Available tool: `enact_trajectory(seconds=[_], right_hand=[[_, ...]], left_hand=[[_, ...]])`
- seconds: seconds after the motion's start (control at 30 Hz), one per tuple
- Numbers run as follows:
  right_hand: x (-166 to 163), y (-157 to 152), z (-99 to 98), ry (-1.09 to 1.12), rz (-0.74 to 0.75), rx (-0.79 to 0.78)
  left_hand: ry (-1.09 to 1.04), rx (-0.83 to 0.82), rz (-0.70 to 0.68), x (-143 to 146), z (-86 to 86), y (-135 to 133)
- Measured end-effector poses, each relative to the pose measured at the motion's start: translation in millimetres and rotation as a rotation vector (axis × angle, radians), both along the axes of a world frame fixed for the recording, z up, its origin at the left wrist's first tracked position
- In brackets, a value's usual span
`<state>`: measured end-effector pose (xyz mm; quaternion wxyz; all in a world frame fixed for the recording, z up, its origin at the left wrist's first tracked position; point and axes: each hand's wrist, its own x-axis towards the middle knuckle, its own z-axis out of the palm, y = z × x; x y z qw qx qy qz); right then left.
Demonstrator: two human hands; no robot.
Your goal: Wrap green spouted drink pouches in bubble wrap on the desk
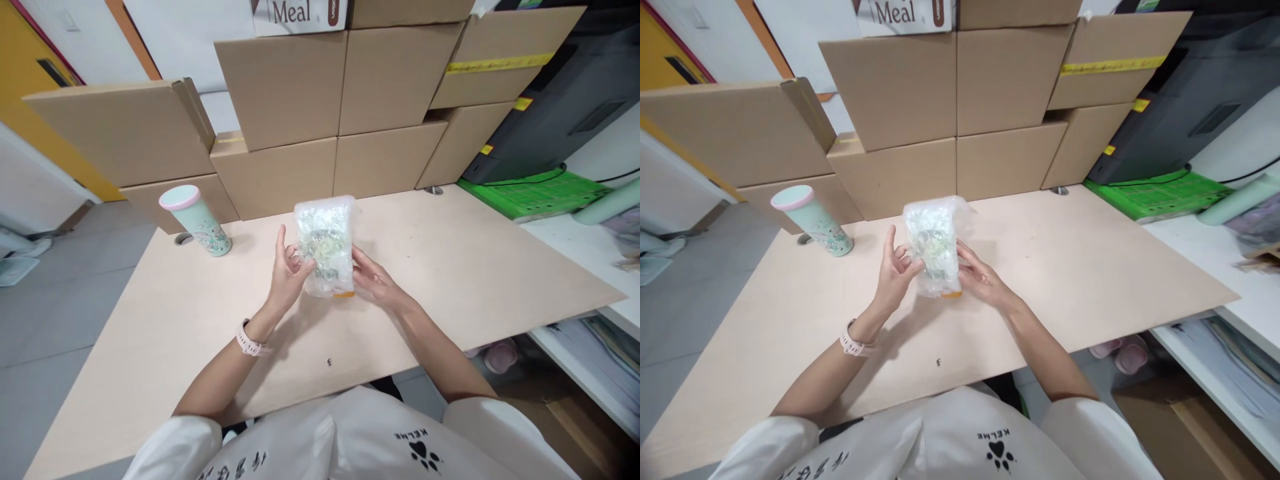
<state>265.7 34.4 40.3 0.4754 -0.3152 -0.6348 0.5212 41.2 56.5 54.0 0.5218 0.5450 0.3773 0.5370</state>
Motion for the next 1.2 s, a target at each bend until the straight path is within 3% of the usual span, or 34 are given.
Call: enact_trajectory(seconds=[0.1,0.23,0.43,0.5,0.57,0.67,0.73,0.8,0.87,0.93,1.0,1.1,1.2], right_hand=[[0.4,-1.8,3.8,0.085,0.050,-0.102],[2.9,0.5,-2.4,0.101,-0.003,-0.215],[-6.3,-2.2,-3.9,-0.197,0.006,0.070],[-7.5,-1.4,-6.0,-0.306,-0.108,0.164],[-3.4,2.3,-11.7,-0.392,-0.292,0.224],[10.4,10.8,-24.6,-0.614,-0.567,0.196],[19.5,15.7,-32.8,-0.804,-0.653,0.116],[24.7,18.3,-37.6,-0.936,-0.644,0.055],[25.5,18.7,-37.9,-0.964,-0.574,0.012],[23.5,17.8,-34.7,-0.880,-0.468,-0.041],[21.3,16.9,-30.4,-0.718,-0.374,-0.064],[21.1,16.2,-24.6,-0.497,-0.322,-0.014],[25.1,14.8,-18.0,-0.410,-0.328,0.023]], left_hand=[[-0.051,-0.062,-0.104,2.2,8.7,-5.1],[0.100,-0.251,-0.235,2.8,5.3,-6.8],[0.234,-0.384,-0.428,13.1,-1.1,-11.3],[0.227,-0.445,-0.250,11.6,-1.4,-6.3],[0.230,-0.460,0.116,4.1,-1.4,3.3],[0.288,-0.274,0.383,-11.7,0.7,16.4],[0.397,-0.036,0.381,-17.2,3.6,16.9],[0.541,0.192,0.259,-14.9,5.4,9.2],[0.703,0.378,0.037,-5.9,2.9,-3.7],[0.873,0.534,-0.243,6.0,-5.6,-17.1],[0.997,0.625,-0.436,16.7,-18.2,-27.1],[1.103,0.697,-0.486,25.5,-32.8,-32.6],[1.175,0.750,-0.411,25.9,-30.2,-30.7]])
